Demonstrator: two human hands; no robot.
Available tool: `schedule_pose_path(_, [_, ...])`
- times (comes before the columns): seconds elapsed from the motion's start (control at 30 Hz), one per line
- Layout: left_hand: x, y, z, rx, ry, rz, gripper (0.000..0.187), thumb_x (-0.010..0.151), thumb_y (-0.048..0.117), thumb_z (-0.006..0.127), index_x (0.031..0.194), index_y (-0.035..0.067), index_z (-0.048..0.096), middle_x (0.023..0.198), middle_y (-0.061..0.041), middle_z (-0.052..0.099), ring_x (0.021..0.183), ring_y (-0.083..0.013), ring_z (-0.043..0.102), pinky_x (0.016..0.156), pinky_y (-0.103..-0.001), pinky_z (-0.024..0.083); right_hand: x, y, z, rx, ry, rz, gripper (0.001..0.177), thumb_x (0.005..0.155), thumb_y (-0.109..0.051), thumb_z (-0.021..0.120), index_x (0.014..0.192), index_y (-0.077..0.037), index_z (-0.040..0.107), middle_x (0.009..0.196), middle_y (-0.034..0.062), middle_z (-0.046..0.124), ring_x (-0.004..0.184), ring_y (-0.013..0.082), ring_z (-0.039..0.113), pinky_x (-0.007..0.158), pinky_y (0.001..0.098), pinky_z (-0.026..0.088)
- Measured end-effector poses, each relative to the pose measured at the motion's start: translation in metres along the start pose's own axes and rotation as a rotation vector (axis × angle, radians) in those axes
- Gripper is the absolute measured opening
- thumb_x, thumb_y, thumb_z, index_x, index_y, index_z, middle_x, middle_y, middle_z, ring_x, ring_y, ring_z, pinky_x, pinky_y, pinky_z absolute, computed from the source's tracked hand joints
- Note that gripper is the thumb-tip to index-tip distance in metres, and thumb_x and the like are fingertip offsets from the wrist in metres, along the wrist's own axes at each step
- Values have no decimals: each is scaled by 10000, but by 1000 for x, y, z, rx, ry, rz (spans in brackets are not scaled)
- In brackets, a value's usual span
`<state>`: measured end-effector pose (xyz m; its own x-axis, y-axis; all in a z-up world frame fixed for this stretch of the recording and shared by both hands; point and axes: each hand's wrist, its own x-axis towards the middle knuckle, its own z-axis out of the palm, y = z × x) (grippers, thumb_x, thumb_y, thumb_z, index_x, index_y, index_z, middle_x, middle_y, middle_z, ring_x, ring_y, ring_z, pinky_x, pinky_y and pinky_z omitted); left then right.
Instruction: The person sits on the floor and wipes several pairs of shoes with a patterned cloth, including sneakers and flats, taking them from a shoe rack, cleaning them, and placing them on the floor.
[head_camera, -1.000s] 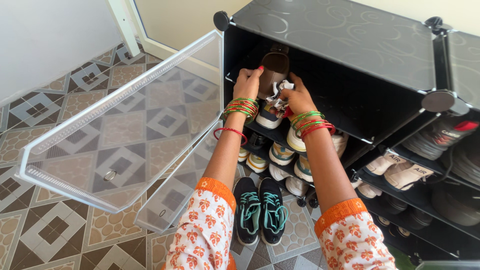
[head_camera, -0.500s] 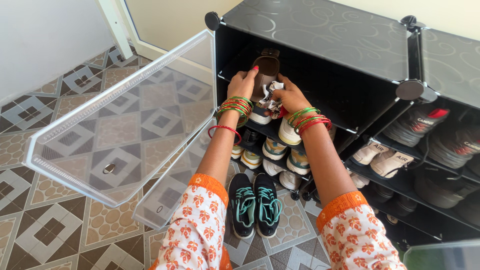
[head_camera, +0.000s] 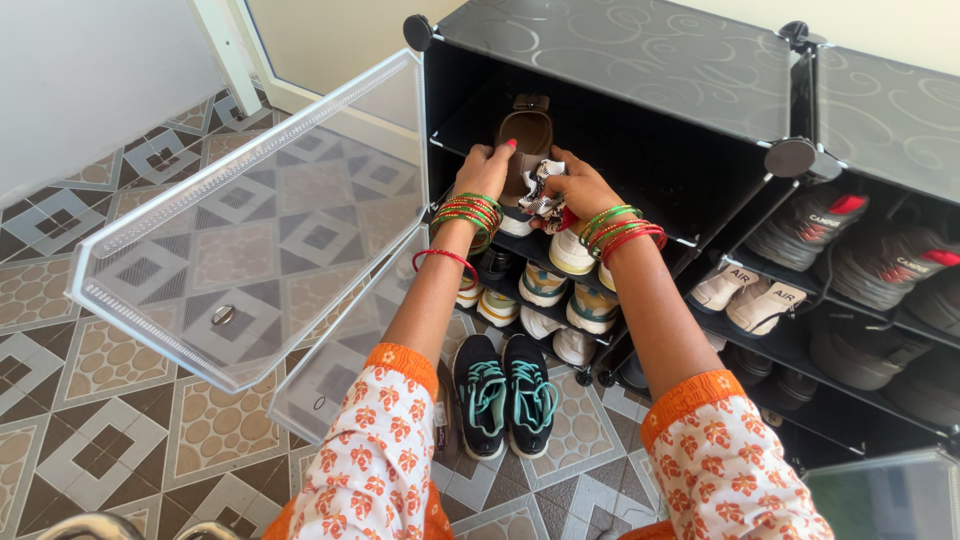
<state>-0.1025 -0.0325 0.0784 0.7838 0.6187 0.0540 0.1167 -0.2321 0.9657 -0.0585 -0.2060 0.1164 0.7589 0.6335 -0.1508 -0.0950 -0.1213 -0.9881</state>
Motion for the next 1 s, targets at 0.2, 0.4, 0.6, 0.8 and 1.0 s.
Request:
schedule_pose_path(0.2, [-19,4,-8,-60,-72,-55,687,859,577,553,1262,22,587,1105,-180,718,946,-320,744,825,-411,567,-11,-1,-1,-58,-21,19,835,834,19,540,1604,-116,244,1006,195,691,648,289,722,525,396,596])
schedule_pose_path(0.4, [-24,-5,-8,-40,13,55,704,839,592,614,1221,1,638,1100,-204,724,964,-294,692,856,-380,521,-18,5,-4,-94,-41,-67,791,848,14,552,1594,-77,303,1038,176,706,632,281,731,501,393,580])
schedule_pose_path(0.6, [-44,3,-19,-175,-70,16,645,785,531,647,1105,-30,649,873,-161,733,668,-250,693,549,-378,535,-36,10,1,33,-90,-88,769,879,37,533,1597,-47,271,1126,176,665,789,260,735,632,431,665])
schedule_pose_path(0.8, [-71,9,-23,-134,-54,47,547,786,485,623,964,-27,697,765,-98,711,609,-197,678,513,-344,536,-62,15,9,42,-77,-114,783,893,44,541,1616,-49,254,1145,147,649,852,213,697,678,449,662])
schedule_pose_path(1.0, [-83,-6,-24,-199,-76,168,533,821,435,641,1013,-59,694,809,-128,726,706,-207,687,622,-347,550,-78,28,18,115,-110,-180,849,836,107,540,1636,-31,289,1170,147,685,880,177,687,769,346,613])
